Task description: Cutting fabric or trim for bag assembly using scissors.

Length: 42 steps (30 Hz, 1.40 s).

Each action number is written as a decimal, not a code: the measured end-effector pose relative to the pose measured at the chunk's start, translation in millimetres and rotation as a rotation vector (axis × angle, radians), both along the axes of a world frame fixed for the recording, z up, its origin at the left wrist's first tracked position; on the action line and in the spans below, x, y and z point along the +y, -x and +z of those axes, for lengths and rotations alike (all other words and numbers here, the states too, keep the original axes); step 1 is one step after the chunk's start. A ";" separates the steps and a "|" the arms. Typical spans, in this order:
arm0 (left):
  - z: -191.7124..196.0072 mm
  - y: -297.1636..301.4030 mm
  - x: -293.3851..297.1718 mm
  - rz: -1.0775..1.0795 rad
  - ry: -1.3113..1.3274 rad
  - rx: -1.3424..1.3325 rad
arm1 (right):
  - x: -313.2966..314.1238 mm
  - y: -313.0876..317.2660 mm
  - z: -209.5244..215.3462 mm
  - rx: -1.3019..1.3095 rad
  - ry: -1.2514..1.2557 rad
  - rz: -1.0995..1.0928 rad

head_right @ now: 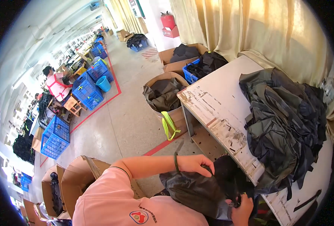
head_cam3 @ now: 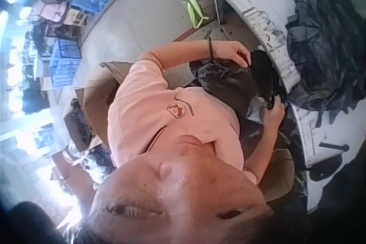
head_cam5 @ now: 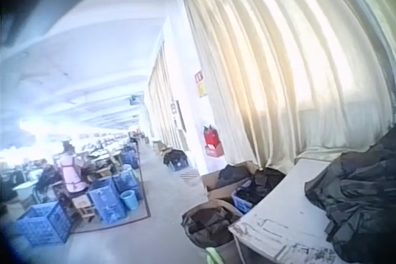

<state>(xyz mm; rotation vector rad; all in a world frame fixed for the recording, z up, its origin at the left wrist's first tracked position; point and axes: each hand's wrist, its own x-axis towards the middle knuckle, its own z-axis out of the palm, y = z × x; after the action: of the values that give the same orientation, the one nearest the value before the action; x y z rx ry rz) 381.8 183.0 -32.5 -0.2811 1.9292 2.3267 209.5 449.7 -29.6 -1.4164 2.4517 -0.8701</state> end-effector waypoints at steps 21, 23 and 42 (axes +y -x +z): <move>-7.8 27.0 -88.4 0.537 -0.090 -0.148 | 48.2 -32.5 -85.7 -0.025 0.071 0.125; -9.8 27.2 -91.2 0.574 -0.021 -0.150 | 32.0 -42.2 -86.6 -0.077 0.056 0.196; -9.4 -45.0 -37.2 0.151 1.129 0.479 | 18.8 -24.6 -16.1 -0.447 0.106 -0.045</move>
<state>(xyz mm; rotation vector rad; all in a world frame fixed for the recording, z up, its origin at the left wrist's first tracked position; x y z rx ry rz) 426.8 145.8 -41.8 0.0847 3.3623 1.1334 234.1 468.5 -45.7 -1.0554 2.1310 -1.1933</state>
